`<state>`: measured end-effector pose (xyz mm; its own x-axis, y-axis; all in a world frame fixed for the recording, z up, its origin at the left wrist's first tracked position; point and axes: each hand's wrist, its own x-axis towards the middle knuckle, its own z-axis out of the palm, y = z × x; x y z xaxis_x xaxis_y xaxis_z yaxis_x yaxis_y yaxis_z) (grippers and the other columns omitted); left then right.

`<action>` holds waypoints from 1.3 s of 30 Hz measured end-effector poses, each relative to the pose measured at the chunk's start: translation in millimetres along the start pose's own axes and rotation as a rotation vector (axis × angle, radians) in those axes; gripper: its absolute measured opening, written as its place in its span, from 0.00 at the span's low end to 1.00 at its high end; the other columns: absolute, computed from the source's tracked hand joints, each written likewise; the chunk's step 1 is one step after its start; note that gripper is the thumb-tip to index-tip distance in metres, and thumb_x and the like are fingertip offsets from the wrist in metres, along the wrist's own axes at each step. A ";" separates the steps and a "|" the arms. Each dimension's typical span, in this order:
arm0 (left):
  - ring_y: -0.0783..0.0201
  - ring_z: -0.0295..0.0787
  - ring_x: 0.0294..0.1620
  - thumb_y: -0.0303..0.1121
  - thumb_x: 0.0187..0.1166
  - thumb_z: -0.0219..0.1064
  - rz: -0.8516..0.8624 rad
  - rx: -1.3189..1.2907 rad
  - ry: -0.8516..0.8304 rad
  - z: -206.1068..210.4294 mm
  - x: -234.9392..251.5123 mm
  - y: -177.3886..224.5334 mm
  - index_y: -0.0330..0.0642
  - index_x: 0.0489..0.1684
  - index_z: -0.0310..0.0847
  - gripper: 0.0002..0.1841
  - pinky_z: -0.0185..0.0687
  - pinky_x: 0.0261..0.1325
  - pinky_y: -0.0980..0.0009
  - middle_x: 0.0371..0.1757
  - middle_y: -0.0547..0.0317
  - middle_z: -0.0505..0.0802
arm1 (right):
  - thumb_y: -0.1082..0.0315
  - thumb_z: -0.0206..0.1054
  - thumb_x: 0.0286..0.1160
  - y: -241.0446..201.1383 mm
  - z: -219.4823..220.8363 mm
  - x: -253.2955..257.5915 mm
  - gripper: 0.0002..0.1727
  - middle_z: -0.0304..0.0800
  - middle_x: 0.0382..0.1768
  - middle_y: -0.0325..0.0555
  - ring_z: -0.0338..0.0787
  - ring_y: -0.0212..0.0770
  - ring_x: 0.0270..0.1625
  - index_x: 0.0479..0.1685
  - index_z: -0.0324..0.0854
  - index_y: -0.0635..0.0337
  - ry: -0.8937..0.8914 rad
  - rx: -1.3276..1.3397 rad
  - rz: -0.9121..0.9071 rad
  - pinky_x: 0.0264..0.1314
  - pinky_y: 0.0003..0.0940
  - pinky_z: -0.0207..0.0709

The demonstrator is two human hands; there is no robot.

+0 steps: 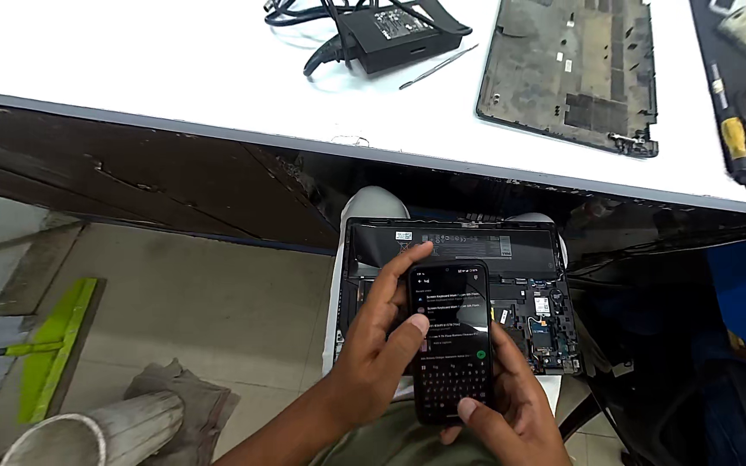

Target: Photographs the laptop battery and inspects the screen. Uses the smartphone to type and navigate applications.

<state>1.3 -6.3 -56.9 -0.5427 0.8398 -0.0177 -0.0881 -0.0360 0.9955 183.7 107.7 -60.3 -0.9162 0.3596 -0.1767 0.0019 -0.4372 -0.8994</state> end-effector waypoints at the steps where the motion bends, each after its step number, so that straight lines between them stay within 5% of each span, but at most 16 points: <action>1: 0.50 0.90 0.60 0.33 0.83 0.52 -0.004 -0.005 -0.001 0.1 0.0 -0.2 0.56 0.94 0.52 0.34 0.93 0.54 0.57 0.68 0.46 0.86 | 0.84 0.62 0.71 -0.1 0.1 0.0 0.47 0.79 0.70 0.63 0.92 0.59 0.60 0.91 0.37 0.71 0.001 -0.001 0.003 0.39 0.51 0.96; 19: 0.51 0.89 0.62 0.32 0.84 0.49 0.007 -0.060 -0.018 -1.0 0.3 -1.2 0.53 0.92 0.54 0.32 0.92 0.58 0.57 0.69 0.46 0.85 | 0.85 0.61 0.70 0.1 2.1 0.3 0.48 0.79 0.71 0.63 0.92 0.60 0.60 0.92 0.35 0.69 0.003 -0.009 0.027 0.38 0.52 0.96; 25: 0.52 0.92 0.58 0.25 0.76 0.58 -0.031 -0.027 0.003 0.7 -0.1 1.5 0.57 0.92 0.54 0.38 0.94 0.52 0.60 0.65 0.48 0.89 | 0.85 0.61 0.70 0.3 1.7 0.0 0.48 0.80 0.70 0.63 0.93 0.59 0.58 0.91 0.35 0.69 0.000 -0.001 0.030 0.37 0.51 0.96; 31: 0.54 0.93 0.48 0.28 0.87 0.52 -0.034 -0.010 0.066 1.8 0.1 2.3 0.54 0.89 0.61 0.29 0.94 0.43 0.64 0.60 0.48 0.90 | 0.85 0.60 0.70 0.8 1.8 -0.2 0.48 0.79 0.71 0.63 0.92 0.60 0.59 0.92 0.35 0.69 -0.009 0.006 0.031 0.39 0.52 0.96; 39: 0.52 0.93 0.53 0.31 0.86 0.54 -0.022 -0.038 0.034 0.8 0.1 1.1 0.52 0.90 0.59 0.29 0.95 0.49 0.61 0.61 0.46 0.89 | 0.85 0.60 0.70 0.4 2.5 -0.9 0.47 0.79 0.70 0.63 0.92 0.60 0.60 0.91 0.36 0.70 0.001 0.006 0.031 0.38 0.52 0.96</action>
<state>1.9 -5.9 -55.7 -0.5681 0.8218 -0.0429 -0.1315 -0.0392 0.9905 183.6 105.2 -59.5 -0.9154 0.3465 -0.2048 0.0278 -0.4532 -0.8910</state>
